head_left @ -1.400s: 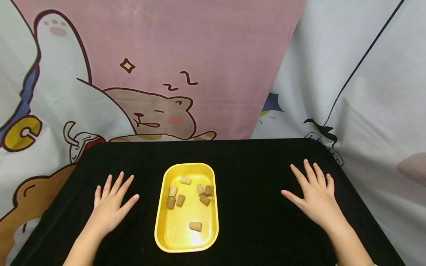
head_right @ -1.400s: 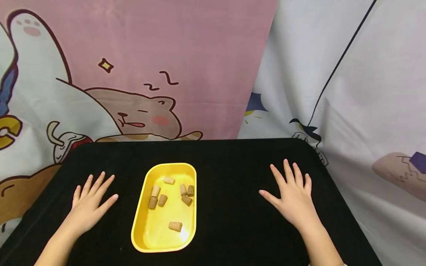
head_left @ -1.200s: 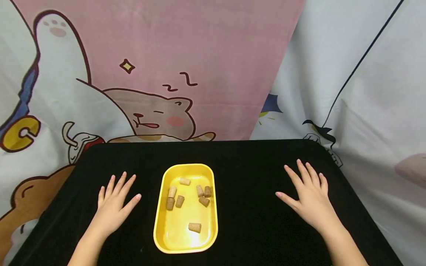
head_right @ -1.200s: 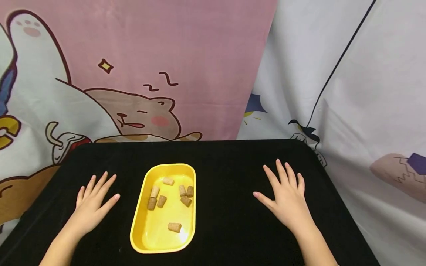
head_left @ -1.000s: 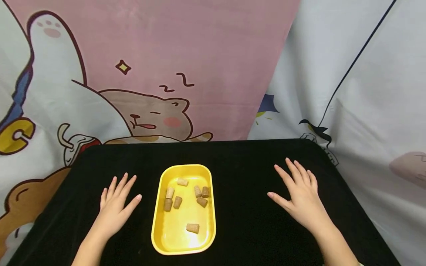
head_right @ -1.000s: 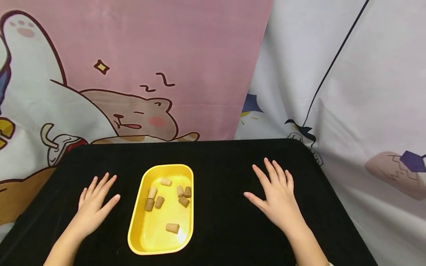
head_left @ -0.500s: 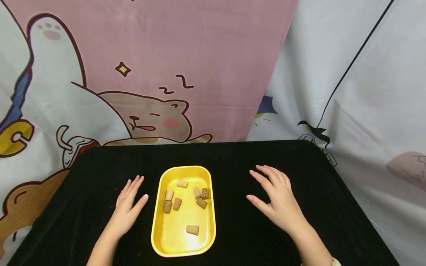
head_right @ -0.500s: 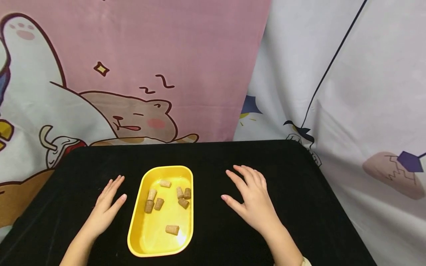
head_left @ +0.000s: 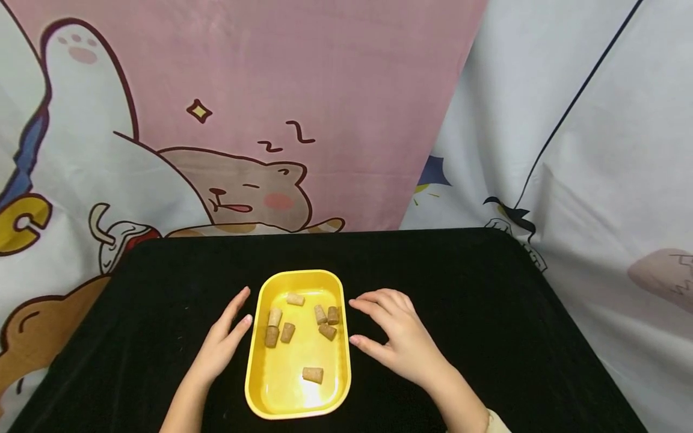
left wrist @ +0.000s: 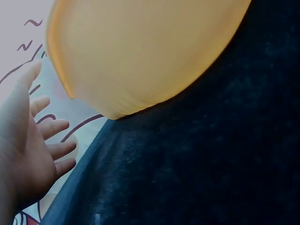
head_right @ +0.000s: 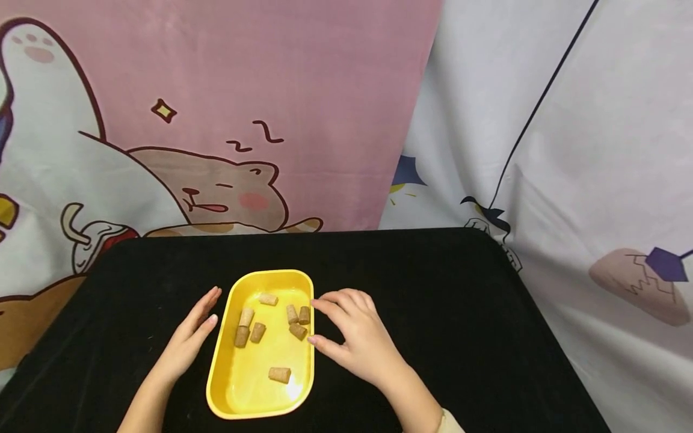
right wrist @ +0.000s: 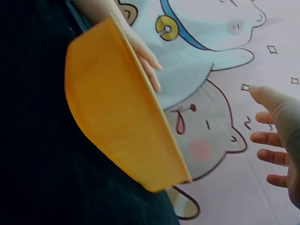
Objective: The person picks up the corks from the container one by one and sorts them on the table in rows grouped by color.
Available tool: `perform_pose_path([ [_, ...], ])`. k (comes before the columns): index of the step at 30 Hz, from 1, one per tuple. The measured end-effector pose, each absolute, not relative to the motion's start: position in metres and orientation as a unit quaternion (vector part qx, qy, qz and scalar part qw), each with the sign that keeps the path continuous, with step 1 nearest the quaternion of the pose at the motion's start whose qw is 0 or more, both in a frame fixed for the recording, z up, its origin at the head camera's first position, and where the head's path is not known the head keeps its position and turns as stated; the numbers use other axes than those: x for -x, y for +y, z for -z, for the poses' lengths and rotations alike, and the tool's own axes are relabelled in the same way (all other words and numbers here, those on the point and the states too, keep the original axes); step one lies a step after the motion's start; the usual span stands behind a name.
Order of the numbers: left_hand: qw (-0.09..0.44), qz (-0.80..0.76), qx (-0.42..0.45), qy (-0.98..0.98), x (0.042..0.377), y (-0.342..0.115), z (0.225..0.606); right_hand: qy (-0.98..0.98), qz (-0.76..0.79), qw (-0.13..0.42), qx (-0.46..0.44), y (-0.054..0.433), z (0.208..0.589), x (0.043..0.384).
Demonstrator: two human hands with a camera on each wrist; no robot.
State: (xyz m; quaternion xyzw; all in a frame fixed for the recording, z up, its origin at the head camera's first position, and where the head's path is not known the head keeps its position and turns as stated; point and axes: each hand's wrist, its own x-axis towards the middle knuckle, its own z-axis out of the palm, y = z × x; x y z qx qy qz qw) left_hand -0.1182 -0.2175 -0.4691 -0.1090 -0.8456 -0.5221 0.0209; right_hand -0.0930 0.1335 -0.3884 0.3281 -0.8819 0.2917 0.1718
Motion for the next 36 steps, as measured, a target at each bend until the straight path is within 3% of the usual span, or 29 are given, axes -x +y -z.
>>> perform_pose_path([
  [14, -0.033, 0.604, 0.149, -0.782, 0.121, -0.216, 0.486, -0.873, -0.338, 0.022, -0.351, 0.093, 0.413, 0.1],
  [27, -0.037, 0.62, 0.177, -0.763, 0.121, -0.223, 0.493, -0.859, -0.295, -0.063, -0.413, 0.075, 0.432, 0.115],
  [36, -0.038, 0.617, 0.167, -0.768, 0.122, -0.222, 0.495, -0.875, -0.224, -0.09, -0.419, 0.063, 0.435, 0.118],
])
